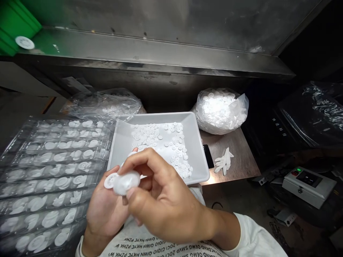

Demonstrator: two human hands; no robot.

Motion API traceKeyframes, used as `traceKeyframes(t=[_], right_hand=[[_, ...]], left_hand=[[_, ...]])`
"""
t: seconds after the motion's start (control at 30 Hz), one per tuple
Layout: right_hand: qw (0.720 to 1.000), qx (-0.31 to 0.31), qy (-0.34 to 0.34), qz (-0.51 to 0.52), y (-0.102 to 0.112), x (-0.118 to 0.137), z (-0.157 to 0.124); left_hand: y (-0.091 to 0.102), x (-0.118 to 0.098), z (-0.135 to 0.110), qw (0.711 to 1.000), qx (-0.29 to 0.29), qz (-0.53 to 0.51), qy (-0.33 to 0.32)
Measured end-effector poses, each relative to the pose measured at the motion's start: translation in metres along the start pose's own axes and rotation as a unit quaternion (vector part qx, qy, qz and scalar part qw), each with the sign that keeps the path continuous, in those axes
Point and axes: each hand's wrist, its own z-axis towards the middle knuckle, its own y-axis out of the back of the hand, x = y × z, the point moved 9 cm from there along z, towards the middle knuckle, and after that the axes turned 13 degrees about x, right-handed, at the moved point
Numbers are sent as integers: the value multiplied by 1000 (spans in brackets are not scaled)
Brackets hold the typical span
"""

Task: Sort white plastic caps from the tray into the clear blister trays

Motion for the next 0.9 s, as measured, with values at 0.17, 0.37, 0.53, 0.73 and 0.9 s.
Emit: traceKeyframes(t=[0.17,0.37,0.53,0.73,0.9], right_hand=[[995,18,-26,94,0,-19,-1],[996,10,-19,86,1,-22,-5],[997,-6,-16,76,1,-21,-9],[996,-17,-29,82,1,-26,-12],[995,-13,-38,94,1,-33,-15]], left_hand=[[2,-1,0,998,-59,-5,-6],[0,3,-3,999,-48,16,15],[4,6,-3,999,13,33,28],[2,10,-5,999,11,3,39],[-8,18,-6,996,53,-13,72]])
